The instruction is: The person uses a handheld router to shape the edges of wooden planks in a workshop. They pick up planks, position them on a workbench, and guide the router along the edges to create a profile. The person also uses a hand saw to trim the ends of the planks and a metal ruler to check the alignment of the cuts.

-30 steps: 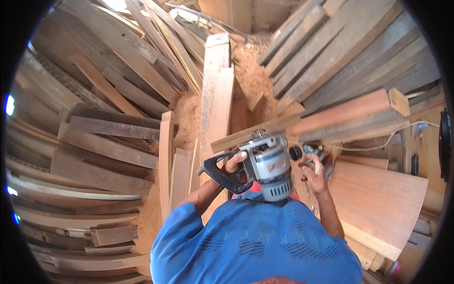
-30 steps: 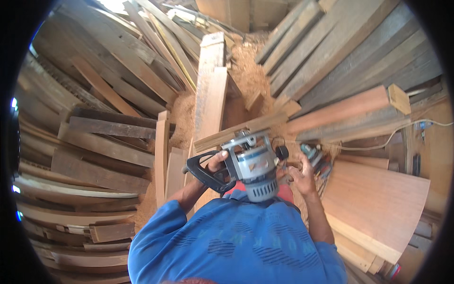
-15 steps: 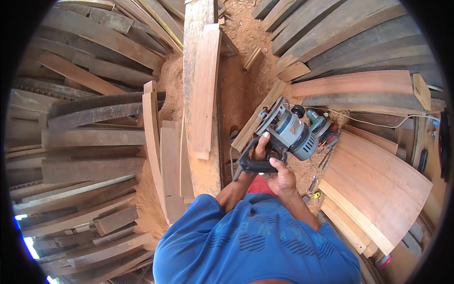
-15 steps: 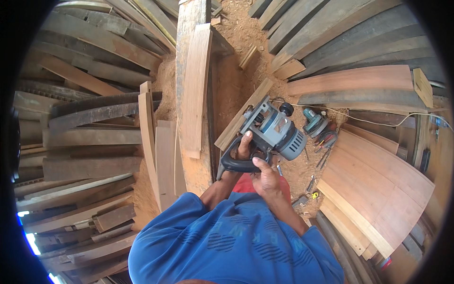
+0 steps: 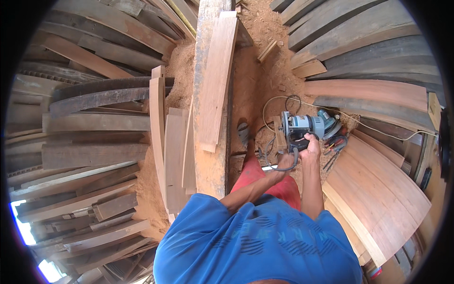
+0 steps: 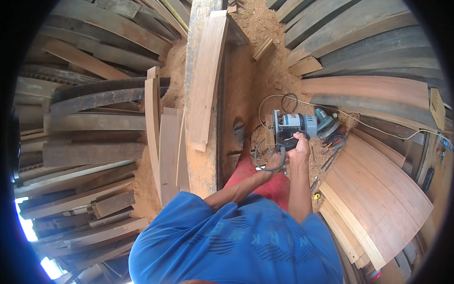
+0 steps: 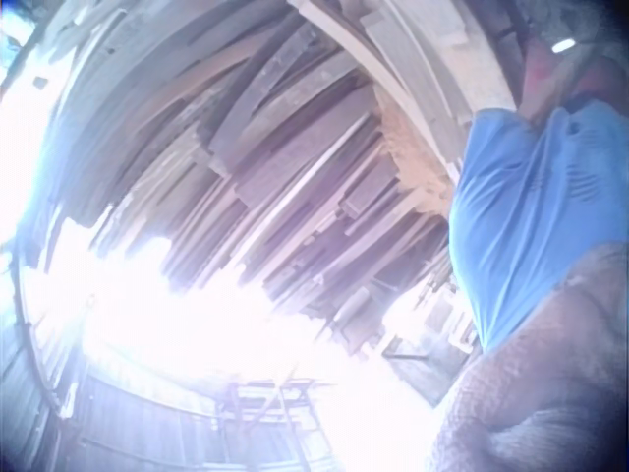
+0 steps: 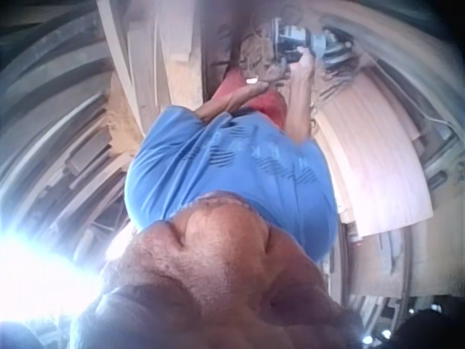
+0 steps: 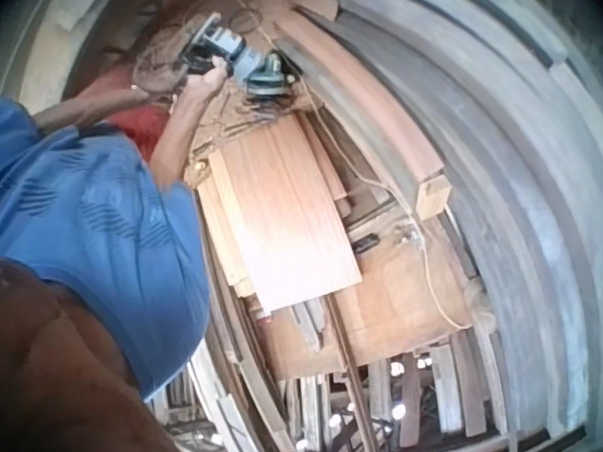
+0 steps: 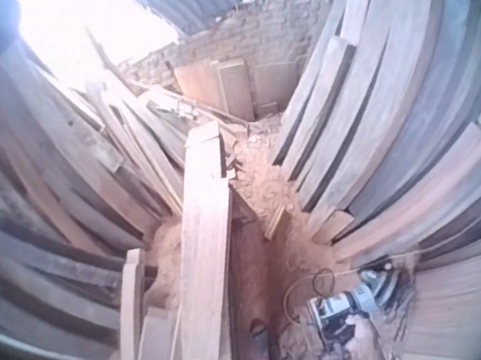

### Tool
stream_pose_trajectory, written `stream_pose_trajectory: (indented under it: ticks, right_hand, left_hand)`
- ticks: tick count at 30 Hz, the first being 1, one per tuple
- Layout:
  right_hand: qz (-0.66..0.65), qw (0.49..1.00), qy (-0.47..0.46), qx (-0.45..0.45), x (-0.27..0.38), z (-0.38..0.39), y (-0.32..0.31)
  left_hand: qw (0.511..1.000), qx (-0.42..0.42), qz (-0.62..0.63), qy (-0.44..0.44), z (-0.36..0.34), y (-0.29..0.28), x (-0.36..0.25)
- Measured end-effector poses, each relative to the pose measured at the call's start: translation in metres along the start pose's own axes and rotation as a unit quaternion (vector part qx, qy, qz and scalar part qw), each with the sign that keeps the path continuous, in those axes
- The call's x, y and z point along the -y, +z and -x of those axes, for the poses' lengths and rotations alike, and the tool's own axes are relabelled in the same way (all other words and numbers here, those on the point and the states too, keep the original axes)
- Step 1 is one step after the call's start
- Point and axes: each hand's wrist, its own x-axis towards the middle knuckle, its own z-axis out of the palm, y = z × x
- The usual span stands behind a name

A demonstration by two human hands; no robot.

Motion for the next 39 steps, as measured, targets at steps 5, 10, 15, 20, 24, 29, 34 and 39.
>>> stream_pose_trajectory:
  ticks: [5,10,15,20,24,29,34,39]
  right_hand:
    - [0.099,0.994,0.035,0.032,-0.013,-0.018,-0.022]
    - [0.201,0.98,0.004,0.008,-0.025,0.029,-0.017]
    - [0.329,0.94,-0.014,0.087,-0.034,0.094,-0.003]
    - [0.325,0.936,0.021,0.136,-0.042,0.139,-0.005]
    - [0.341,0.932,0.082,0.094,-0.048,0.145,-0.009]
    - [0.413,0.907,0.002,0.083,-0.062,0.138,-0.011]
    - [0.296,0.941,-0.061,0.154,-0.065,0.115,0.019]
    - [0.104,0.961,-0.058,0.249,-0.043,0.101,0.088]
  left_hand:
    - [0.915,0.333,-0.226,0.041,0.077,-0.041,-0.003]
    - [0.911,-0.241,-0.333,-0.043,0.028,-0.116,-0.063]
    - [0.949,-0.107,-0.284,0.082,-0.056,-0.137,-0.09]
    - [0.991,-0.045,-0.099,0.084,-0.055,-0.136,-0.083]
    - [0.986,-0.084,-0.101,0.1,-0.041,-0.137,-0.078]
    - [0.957,-0.116,-0.25,0.087,-0.035,-0.135,-0.093]
    - [0.918,-0.267,-0.183,0.231,-0.021,-0.176,-0.152]
    - [0.746,-0.524,-0.365,0.19,0.072,-0.261,-0.172]
